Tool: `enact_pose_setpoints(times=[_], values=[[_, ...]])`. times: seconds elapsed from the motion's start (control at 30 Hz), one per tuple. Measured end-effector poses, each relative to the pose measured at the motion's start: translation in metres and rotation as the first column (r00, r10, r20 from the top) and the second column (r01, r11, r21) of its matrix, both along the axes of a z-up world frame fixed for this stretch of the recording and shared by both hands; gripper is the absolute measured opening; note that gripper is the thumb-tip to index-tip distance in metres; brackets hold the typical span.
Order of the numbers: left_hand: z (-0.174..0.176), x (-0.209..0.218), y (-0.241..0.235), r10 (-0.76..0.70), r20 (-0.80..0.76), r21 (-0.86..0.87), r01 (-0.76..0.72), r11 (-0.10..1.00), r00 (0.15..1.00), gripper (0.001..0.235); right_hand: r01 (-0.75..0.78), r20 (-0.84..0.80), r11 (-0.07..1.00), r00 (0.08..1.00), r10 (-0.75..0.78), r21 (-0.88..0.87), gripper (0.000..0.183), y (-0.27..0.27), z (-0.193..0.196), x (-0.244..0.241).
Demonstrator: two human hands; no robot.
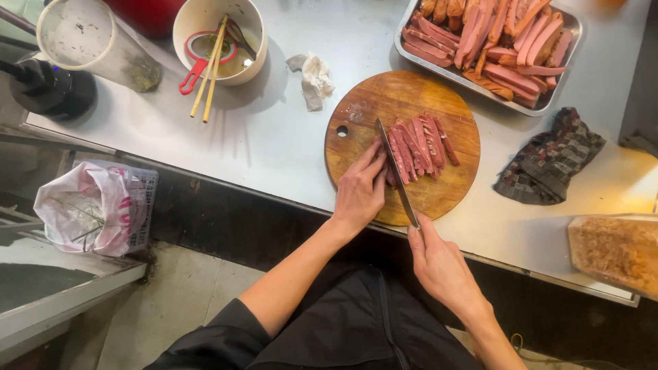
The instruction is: The person slices a piece of cooked meat into thin strips on a wooden cutting board using a knife. The sliced meat is then transferred to a metal tray containing other sliced meat.
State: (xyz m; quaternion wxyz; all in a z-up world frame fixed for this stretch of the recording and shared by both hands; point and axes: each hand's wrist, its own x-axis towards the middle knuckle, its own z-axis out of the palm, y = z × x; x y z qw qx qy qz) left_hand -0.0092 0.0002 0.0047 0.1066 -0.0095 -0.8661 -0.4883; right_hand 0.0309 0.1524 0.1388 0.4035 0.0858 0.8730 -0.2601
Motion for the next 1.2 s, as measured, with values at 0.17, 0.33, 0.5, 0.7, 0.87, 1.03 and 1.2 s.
enact_pose_setpoints(times=[0.17,0.33,0.5,0.7,0.87,1.03,1.2], values=[[-0.006,0.0,-0.001,-0.018,-0.01,-0.052,0.017,0.999,1.0,0.041,0.025,0.012,1.0,1.0,-0.025,-0.005,0.054,-0.006,-0.008,-0.003],[-0.005,0.001,-0.006,-0.031,-0.245,-0.357,-0.06,0.932,0.969,0.039,0.035,-0.017,0.999,0.999,-0.035,-0.011,0.055,0.001,-0.021,0.003],[-0.027,0.009,-0.003,-0.033,-0.304,-0.467,-0.119,0.876,0.952,0.054,-0.015,-0.108,0.999,0.994,0.011,-0.038,0.051,0.002,-0.001,0.015],[-0.007,0.011,-0.007,-0.057,-0.226,-0.426,-0.047,0.903,0.972,0.051,0.039,0.096,0.995,0.994,-0.047,0.087,0.054,0.002,0.012,0.023],[-0.012,0.015,-0.007,-0.066,-0.227,-0.361,-0.021,0.932,0.972,0.053,0.121,0.047,0.992,0.991,-0.122,0.024,0.053,0.011,0.019,0.026],[-0.014,0.016,-0.008,-0.053,-0.195,-0.33,-0.015,0.944,0.979,0.054,0.112,-0.051,0.993,0.993,-0.109,0.048,0.055,0.006,0.012,0.024],[-0.015,0.017,-0.012,-0.053,-0.184,-0.245,0.006,0.97,0.982,0.056,0.125,-0.095,0.992,0.988,-0.121,0.027,0.054,-0.001,0.013,0.023]])
